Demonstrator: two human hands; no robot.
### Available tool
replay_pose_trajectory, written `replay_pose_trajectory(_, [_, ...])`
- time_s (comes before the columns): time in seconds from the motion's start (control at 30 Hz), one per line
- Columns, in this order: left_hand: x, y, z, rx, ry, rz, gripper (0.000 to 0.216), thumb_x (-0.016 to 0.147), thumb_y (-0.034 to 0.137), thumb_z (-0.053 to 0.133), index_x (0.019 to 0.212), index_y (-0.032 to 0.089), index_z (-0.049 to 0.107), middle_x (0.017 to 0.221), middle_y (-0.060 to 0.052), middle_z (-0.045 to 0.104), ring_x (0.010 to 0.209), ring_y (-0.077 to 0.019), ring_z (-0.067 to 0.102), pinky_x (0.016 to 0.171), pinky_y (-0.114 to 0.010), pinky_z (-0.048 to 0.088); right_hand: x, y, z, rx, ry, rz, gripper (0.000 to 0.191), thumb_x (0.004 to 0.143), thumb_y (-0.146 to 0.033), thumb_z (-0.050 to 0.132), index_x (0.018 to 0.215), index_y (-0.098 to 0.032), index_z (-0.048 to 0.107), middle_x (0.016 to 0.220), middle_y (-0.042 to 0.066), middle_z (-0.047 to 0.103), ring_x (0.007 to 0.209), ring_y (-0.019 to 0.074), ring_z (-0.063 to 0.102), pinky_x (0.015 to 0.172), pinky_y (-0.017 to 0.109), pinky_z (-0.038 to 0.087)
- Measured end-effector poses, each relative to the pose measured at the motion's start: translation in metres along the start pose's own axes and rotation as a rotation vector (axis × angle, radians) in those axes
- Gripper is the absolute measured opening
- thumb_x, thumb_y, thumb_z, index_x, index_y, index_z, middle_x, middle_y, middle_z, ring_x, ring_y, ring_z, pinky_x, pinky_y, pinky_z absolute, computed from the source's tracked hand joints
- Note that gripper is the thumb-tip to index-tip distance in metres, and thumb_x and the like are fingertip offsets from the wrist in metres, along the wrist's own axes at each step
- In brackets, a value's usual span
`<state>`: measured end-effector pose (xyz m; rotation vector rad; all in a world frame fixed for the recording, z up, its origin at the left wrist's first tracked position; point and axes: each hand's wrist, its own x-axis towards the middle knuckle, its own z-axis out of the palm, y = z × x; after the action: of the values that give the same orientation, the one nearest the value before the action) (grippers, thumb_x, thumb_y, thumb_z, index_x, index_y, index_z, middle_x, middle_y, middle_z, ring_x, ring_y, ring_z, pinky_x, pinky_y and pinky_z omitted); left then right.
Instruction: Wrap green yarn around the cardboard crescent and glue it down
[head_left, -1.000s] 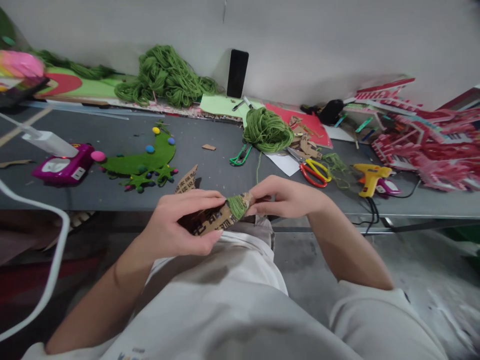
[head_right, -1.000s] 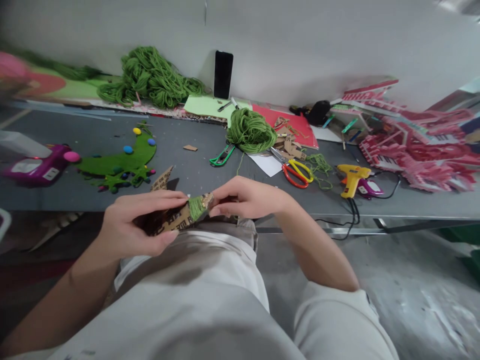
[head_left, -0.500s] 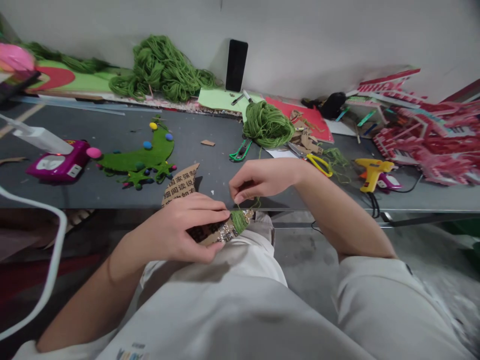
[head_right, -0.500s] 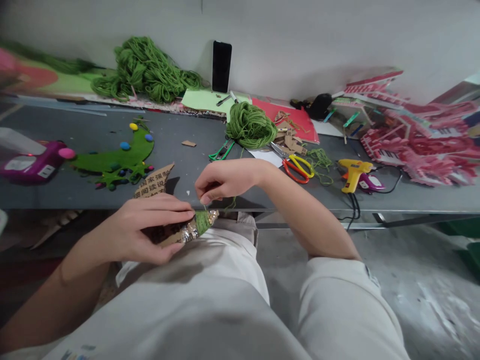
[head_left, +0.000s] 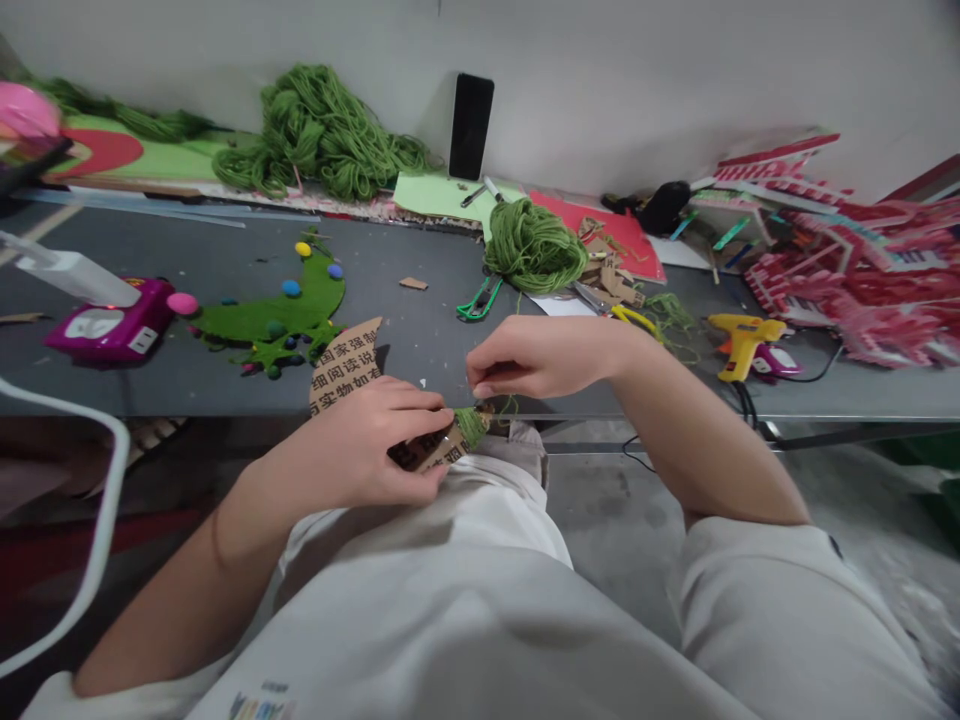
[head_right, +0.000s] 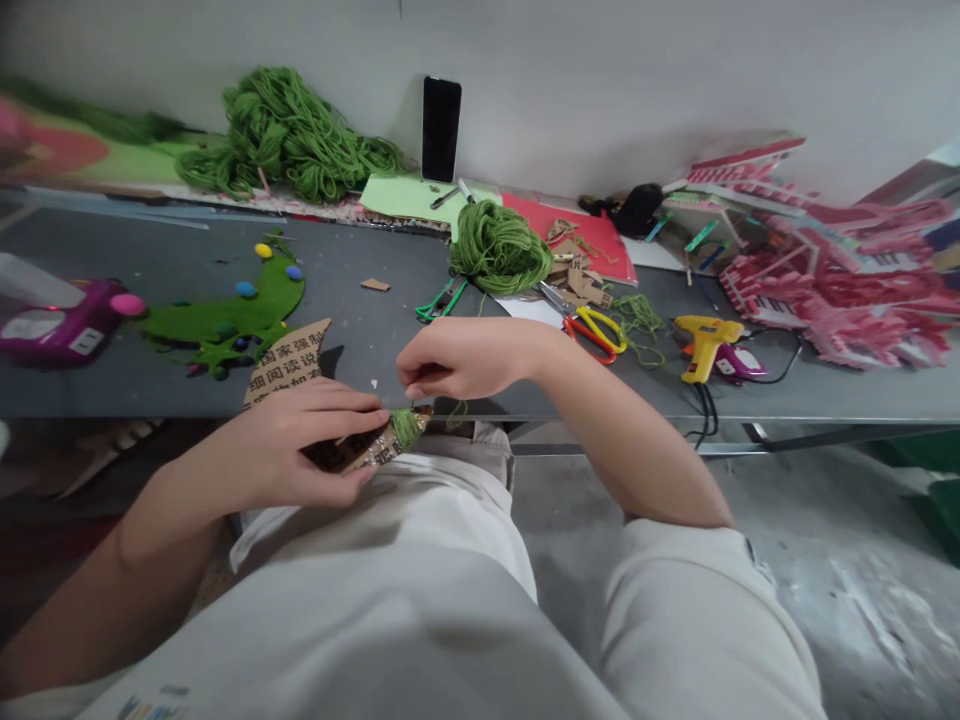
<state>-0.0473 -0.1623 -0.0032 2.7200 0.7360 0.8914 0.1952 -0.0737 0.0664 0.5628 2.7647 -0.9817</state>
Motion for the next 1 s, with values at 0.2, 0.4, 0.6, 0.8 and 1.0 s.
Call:
replay_pose_trajectory(0.2, [0.001, 0.002, -0.002, 0.034, -0.012, -0.042, 0.022, 0.084, 0.027, 0.069, 0.102, 0.015, 0.075, 0.107, -0.012, 0.078, 0.088, -0.0245, 0.074, 0.086, -0.038, 0.057, -0.004, -0.009, 0.001, -0.029, 0.04, 0.005, 0.018, 0.096, -0.018, 0.052, 0.084, -0.014, 0.065, 0.072, 0.001, 0.062, 0.063, 0.0101, 0.044, 0.064, 0.024, 0.031])
replay_pose_trajectory(0.4, [0.002, 0.002, -0.001, 0.096, 0.059, -0.156, 0.029, 0.082, 0.028, 0.07, 0.105, 0.012, 0.077, 0.104, -0.012, 0.078, 0.09, -0.0256, 0.075, 0.082, -0.036, 0.059, -0.012, -0.024, 0.01, -0.25, 0.136, 0.166, 0.016, 0.093, -0.017, 0.05, 0.09, -0.017, 0.066, 0.083, 0.005, 0.068, 0.069, 0.0139, 0.05, 0.063, 0.027, 0.026])
replay_pose_trajectory(0.6, [0.003, 0.005, -0.001, 0.138, 0.104, -0.211, 0.03, 0.083, 0.029, 0.069, 0.105, 0.011, 0.077, 0.106, -0.013, 0.079, 0.088, -0.0248, 0.076, 0.081, -0.035, 0.061, -0.021, -0.05, 0.021, -0.392, 0.138, 0.322, 0.014, 0.095, -0.018, 0.049, 0.087, -0.018, 0.06, 0.081, 0.005, 0.063, 0.068, 0.0145, 0.049, 0.063, 0.027, 0.023])
replay_pose_trajectory(0.8, [0.001, 0.006, -0.001, 0.13, 0.189, -0.233, 0.03, 0.082, 0.032, 0.07, 0.104, 0.013, 0.078, 0.107, -0.014, 0.079, 0.092, -0.0258, 0.077, 0.086, -0.036, 0.063, -0.031, -0.047, 0.03, -0.317, 0.22, 0.279, 0.015, 0.096, -0.018, 0.045, 0.084, -0.019, 0.053, 0.076, 0.002, 0.057, 0.065, 0.0138, 0.042, 0.061, 0.027, 0.021])
replay_pose_trajectory(1.0, [-0.001, 0.005, 0.001, 0.135, 0.32, -0.213, 0.031, 0.078, 0.028, 0.074, 0.106, 0.015, 0.077, 0.107, -0.013, 0.079, 0.089, -0.024, 0.077, 0.086, -0.036, 0.064, -0.033, -0.035, 0.041, -0.198, 0.308, 0.243, 0.011, 0.093, -0.015, 0.049, 0.084, -0.018, 0.055, 0.079, 0.002, 0.059, 0.068, 0.013, 0.043, 0.063, 0.026, 0.025])
